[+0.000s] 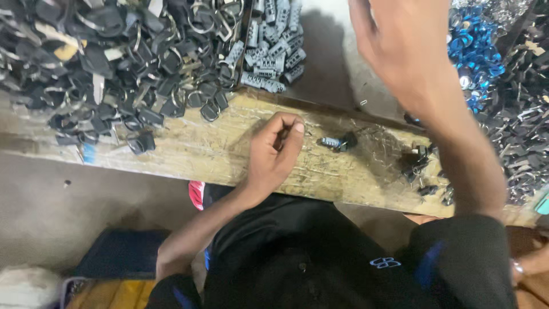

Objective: The person picks up small lock cylinders and key blanks from a workbench covered with piles of keys and lock parts, inserts a key into each cylinder by hand, works the key, and sets the assembled unit aside, repeating the cycle with new parts.

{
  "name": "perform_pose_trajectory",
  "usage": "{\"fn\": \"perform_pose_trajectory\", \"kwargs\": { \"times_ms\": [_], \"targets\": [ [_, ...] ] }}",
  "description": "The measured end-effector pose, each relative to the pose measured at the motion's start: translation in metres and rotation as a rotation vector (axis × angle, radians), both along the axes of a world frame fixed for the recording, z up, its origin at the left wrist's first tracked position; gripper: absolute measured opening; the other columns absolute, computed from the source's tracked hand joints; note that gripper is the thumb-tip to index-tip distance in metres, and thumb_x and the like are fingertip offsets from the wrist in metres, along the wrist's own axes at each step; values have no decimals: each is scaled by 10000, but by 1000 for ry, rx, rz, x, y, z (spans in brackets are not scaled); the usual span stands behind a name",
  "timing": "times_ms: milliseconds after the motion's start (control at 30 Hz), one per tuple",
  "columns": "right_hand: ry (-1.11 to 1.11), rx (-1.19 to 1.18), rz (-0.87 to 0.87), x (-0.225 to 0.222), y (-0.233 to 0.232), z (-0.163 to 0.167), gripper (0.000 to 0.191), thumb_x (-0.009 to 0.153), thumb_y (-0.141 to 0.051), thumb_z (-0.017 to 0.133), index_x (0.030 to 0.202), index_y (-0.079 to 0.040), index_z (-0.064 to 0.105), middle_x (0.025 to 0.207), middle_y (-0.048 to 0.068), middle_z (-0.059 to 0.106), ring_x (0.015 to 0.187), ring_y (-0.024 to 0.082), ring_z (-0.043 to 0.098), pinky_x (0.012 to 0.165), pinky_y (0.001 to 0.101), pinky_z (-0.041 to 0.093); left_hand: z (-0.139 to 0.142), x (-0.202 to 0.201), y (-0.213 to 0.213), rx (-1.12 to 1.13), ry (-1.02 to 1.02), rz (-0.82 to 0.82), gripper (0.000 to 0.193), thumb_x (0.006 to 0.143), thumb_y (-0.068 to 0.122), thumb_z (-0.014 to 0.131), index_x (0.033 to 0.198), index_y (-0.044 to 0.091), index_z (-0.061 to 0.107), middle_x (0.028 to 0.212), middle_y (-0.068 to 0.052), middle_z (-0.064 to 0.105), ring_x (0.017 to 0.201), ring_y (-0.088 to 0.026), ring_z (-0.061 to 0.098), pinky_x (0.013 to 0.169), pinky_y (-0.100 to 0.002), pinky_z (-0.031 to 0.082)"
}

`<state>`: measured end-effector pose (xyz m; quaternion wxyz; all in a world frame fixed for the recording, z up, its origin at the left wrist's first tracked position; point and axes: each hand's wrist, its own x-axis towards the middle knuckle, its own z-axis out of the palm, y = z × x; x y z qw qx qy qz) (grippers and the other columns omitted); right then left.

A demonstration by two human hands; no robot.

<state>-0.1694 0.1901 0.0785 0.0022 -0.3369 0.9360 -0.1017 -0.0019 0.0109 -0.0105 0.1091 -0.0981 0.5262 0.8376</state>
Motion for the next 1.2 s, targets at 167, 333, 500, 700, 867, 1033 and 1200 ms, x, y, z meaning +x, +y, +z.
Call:
{"fn": "perform_pose_trajectory", "kwargs": {
  "times_ms": [167, 333, 500, 700, 867, 1033, 1200],
  "targets": [
    [-92, -396, -180, 130, -17, 20, 160, 970, 44, 818, 1047, -25, 696, 970, 118, 700, 748, 203, 698, 675, 276, 544, 12, 10, 8, 610, -195, -6, 134, 1100, 144, 578, 1059, 23, 620, 825, 31, 557, 651, -28, 456, 584, -216, 363],
    [192, -481, -392, 192, -23, -15, 182, 959, 51, 799, 1094, 15, 682, 975, 156, 703, 868, 273, 713, 738, 321, 591, 28, 21, 27, 546, -257, -17, 148, 1092, 122, 622, 1127, -15, 668, 865, 28, 605, 695, -3, 468, 599, -183, 353],
    [224, -446, -489, 200, -25, -17, 149, 918, 76, 791, 1007, 38, 679, 882, 158, 694, 772, 284, 691, 687, 342, 558, 34, 26, 31, 450, -219, -49, 154, 1095, 124, 628, 1130, -18, 676, 902, 25, 645, 761, 0, 524, 648, -181, 398],
    [311, -565, -293, 194, -19, -21, 159, 932, 128, 766, 1054, 78, 677, 907, 167, 698, 750, 284, 703, 686, 363, 586, 32, 32, 29, 450, -249, -65, 163, 1083, 112, 651, 1152, -29, 691, 877, 30, 644, 737, -4, 532, 622, -180, 409],
    [146, -520, -343, 195, -3, -19, 252, 939, 123, 803, 1158, 42, 709, 971, 178, 708, 821, 300, 706, 684, 335, 560, 33, 21, 17, 98, -92, -120, 155, 1065, 87, 661, 1127, -43, 715, 900, 20, 699, 703, 2, 493, 591, -174, 378],
    [-15, -546, -302, 190, -5, -25, 280, 901, 130, 743, 1165, 37, 729, 973, 187, 712, 833, 280, 703, 686, 330, 546, 29, 2, 0, -112, 104, -221, 144, 1042, 60, 657, 1122, -36, 727, 925, 10, 710, 777, -20, 567, 663, -203, 450],
    [-376, -596, -356, 142, 0, -12, 207, 941, 40, 782, 1138, -19, 761, 970, 127, 758, 785, 188, 740, 660, 255, 562, 4, -4, -6, 133, -11, -177, 131, 1036, 62, 670, 1098, -34, 734, 885, 24, 677, 777, -8, 563, 673, -208, 459]
  ]
}}
